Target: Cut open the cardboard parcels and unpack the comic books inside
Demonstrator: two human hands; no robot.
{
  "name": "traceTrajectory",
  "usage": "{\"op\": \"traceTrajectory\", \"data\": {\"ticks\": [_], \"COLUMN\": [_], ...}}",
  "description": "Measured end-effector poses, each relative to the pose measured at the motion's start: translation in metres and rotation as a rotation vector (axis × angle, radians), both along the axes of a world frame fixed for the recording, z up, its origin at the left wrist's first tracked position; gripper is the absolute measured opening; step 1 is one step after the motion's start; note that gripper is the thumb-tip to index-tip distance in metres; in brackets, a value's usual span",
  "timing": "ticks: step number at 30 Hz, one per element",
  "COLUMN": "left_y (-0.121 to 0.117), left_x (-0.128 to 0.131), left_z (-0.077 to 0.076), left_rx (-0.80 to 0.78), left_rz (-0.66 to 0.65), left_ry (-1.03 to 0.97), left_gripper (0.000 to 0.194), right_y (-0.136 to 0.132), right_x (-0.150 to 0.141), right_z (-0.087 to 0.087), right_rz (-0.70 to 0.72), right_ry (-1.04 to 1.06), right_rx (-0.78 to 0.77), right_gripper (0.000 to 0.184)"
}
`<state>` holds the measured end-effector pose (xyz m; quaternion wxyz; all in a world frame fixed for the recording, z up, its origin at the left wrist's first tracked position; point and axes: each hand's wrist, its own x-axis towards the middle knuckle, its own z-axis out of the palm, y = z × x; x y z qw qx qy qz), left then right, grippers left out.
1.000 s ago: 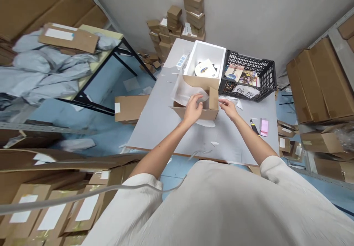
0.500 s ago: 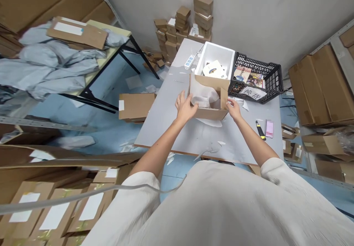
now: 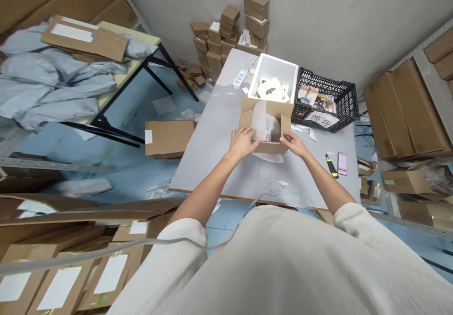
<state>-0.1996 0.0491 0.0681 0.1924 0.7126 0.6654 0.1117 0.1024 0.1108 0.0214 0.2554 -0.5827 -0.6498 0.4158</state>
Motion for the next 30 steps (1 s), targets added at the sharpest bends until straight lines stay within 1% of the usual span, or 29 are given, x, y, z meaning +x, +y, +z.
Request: {"op": "traceTrajectory", "data": {"ticks": [3,6,8,10,13,15,19,20,22,24,27,30], "left_y": [0.003,0.007,0.010,0.014,0.017,0.016,0.015,0.016,0.018,0.020,0.019,0.017], "left_x": [-0.001,-0.004,-0.006,-0.007,-0.005,-0.004,-0.005,-0.007,-0.013,-0.018,-0.022,-0.021], "left_z": [-0.002,-0.006,-0.009,-0.010,-0.010,-0.010,-0.010,-0.009,-0.009,-0.008,-0.009,-0.012], "left_rx": [-0.045,-0.096,-0.165,-0.216,-0.212,-0.219,-0.263,-0.264,-0.236,-0.160,-0.018,0.020], "left_rz": [-0.066,-0.134,-0.160,-0.162,-0.151,-0.150,-0.167,-0.161,-0.130,-0.086,-0.009,0.046], "left_ry": [0.002,0.081,0.138,0.176,0.198,0.211,0.231,0.218,0.166,0.102,0.012,-0.049], "left_gripper": [0.057,0.057,0.058,0.052,0.040,0.038,0.039,0.039,0.041,0.044,0.044,0.042], "right_y": [-0.003,-0.005,-0.005,-0.004,-0.002,-0.002,-0.007,-0.008,-0.010,-0.011,-0.010,-0.008], "right_x": [0.005,0.009,0.011,0.012,0.014,0.015,0.018,0.019,0.021,0.023,0.022,0.018], "right_z": [0.003,0.004,0.005,0.005,0.003,0.000,-0.008,-0.010,-0.012,-0.014,-0.017,-0.019], "right_rz": [0.029,0.069,0.083,0.088,0.108,0.116,0.099,0.097,0.089,0.061,-0.012,-0.060], "right_ry": [-0.012,-0.017,-0.028,-0.039,-0.044,-0.041,-0.044,-0.046,-0.044,-0.032,-0.016,-0.036], "right_rx": [-0.048,-0.135,-0.176,-0.196,-0.182,-0.131,-0.048,-0.043,-0.038,-0.030,-0.020,-0.010], "right_gripper": [0.086,0.089,0.089,0.090,0.088,0.077,0.037,0.031,0.028,0.033,0.051,0.067]}}
